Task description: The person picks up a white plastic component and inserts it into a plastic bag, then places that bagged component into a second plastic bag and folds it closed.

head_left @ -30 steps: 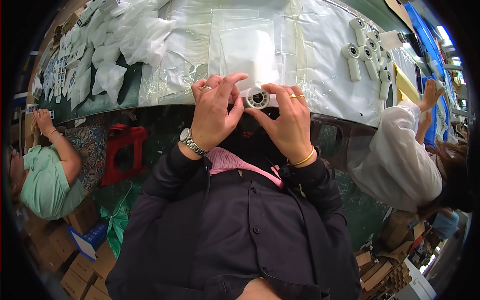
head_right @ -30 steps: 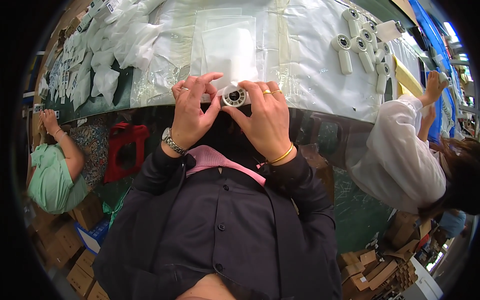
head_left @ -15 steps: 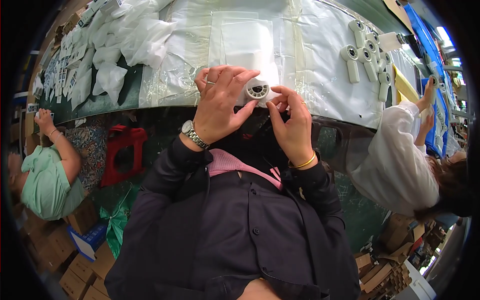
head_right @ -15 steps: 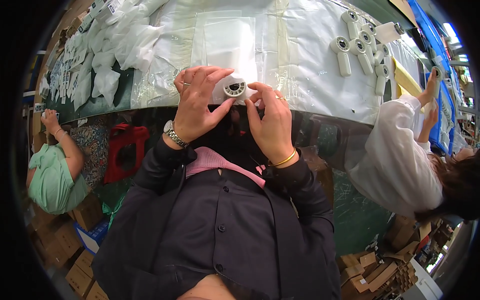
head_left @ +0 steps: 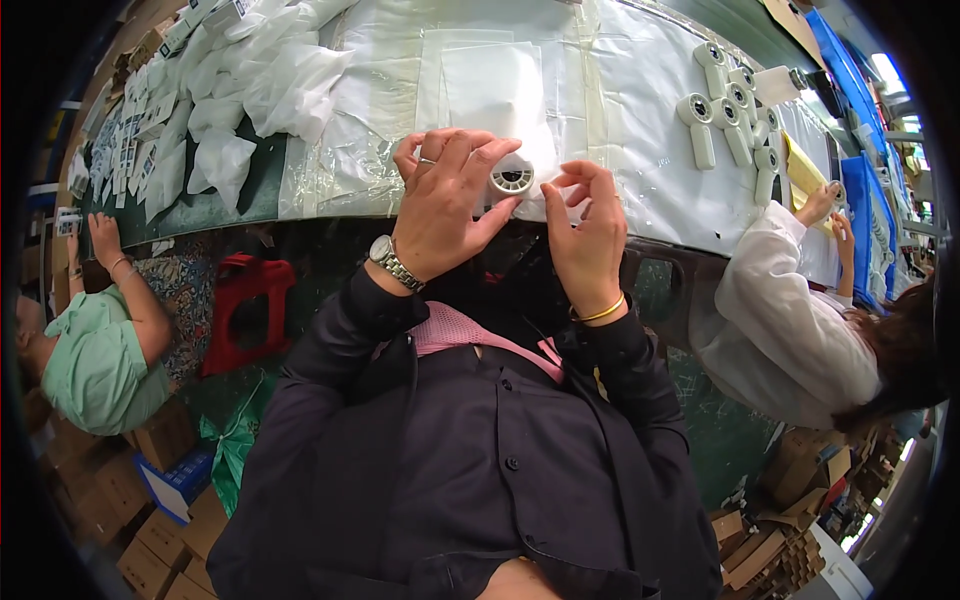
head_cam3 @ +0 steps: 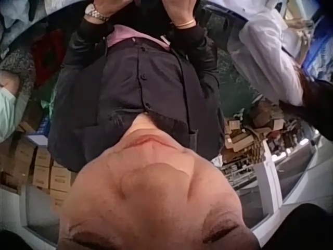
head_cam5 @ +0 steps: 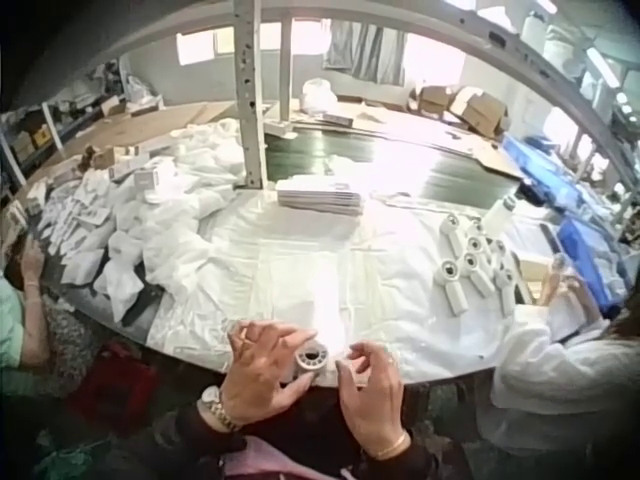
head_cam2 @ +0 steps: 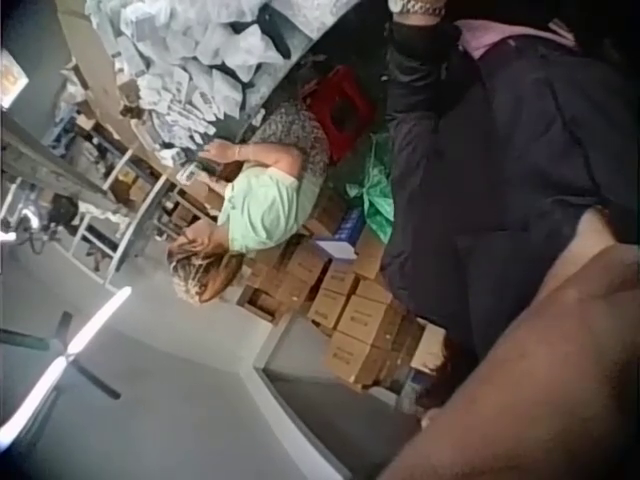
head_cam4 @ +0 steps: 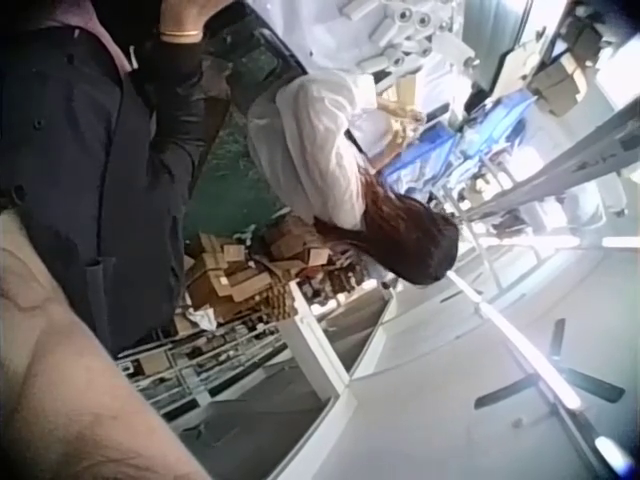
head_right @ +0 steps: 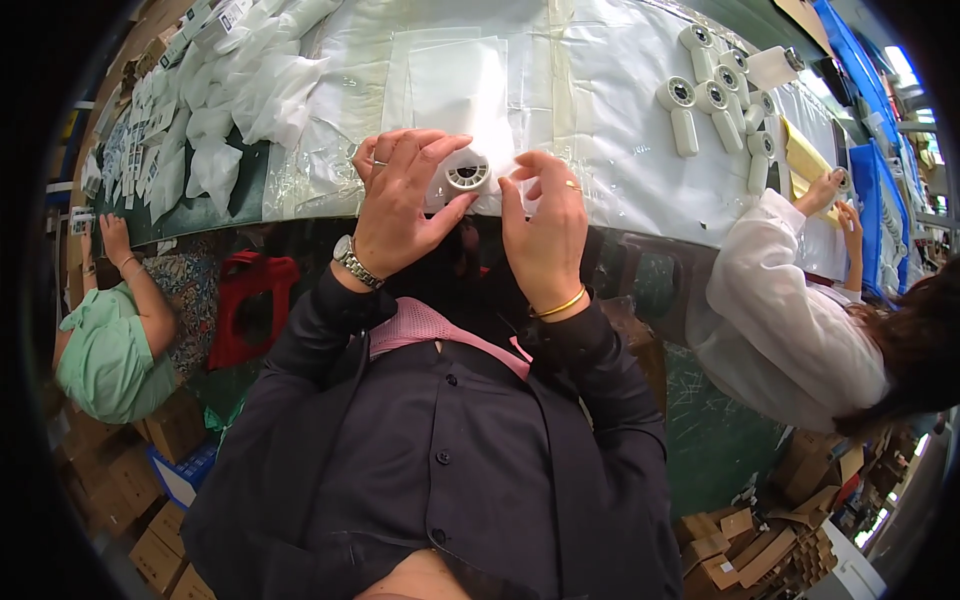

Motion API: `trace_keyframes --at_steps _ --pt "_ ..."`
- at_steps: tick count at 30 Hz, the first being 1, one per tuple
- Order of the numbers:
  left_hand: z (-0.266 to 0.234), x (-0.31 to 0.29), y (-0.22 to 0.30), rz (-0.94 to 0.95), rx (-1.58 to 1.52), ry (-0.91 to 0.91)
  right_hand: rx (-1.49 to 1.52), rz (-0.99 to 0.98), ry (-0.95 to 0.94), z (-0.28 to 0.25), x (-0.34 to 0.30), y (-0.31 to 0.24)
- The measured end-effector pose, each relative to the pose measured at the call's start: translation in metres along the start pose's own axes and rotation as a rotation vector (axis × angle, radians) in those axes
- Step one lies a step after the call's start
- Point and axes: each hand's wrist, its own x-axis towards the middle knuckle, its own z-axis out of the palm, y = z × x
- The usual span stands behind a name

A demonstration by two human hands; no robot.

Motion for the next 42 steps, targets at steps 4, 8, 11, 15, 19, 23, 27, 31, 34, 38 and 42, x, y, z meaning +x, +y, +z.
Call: trace_keyframes --at_steps 4,8,11,15,19,23,27,31,34,38,42 --pt "-0.001 0.001 -0.001 0.001 0.005 0.001 0.027 -0.038 -0.002 0.0 0.006 -0.002" --pt "-0.001 0.002 -0.004 0.01 0.006 0.006 0.107 -0.032 -0.095 0.003 0.005 -0.002" --pt "-0.001 0.005 -0.007 0.015 0.018 0.009 0.214 0.042 -0.172 -0.001 0.002 -0.004" --pt "0.003 0.014 -0.008 0.012 0.152 0.06 0.388 0.184 -0.251 -0.013 -0.005 -0.007" --pt "0.01 0.016 -0.007 -0.151 0.211 0.161 0.415 0.225 -0.248 -0.02 -0.007 0.004" --pt "0.007 0.004 -0.01 -0.213 0.291 0.017 0.293 0.191 -0.202 -0.019 -0.011 0.007" --pt "0.003 -0.009 0.003 -0.222 0.002 0.04 0.143 0.076 -0.116 -0.016 -0.013 0.002" --pt "0.0 -0.017 0.009 -0.23 -0.037 -0.044 0.13 0.084 -0.088 -0.015 -0.015 0.004" --pt "-0.011 -0.021 0.009 -0.367 -0.269 -0.069 0.126 0.141 -0.093 -0.02 -0.019 0.007" --pt "-0.02 -0.026 0.012 -0.461 -0.439 -0.09 0.17 0.14 -0.14 -0.025 -0.023 0.005" --pt "-0.025 -0.035 0.001 -0.665 -0.528 -0.269 0.216 0.14 -0.119 -0.026 -0.02 0.0"
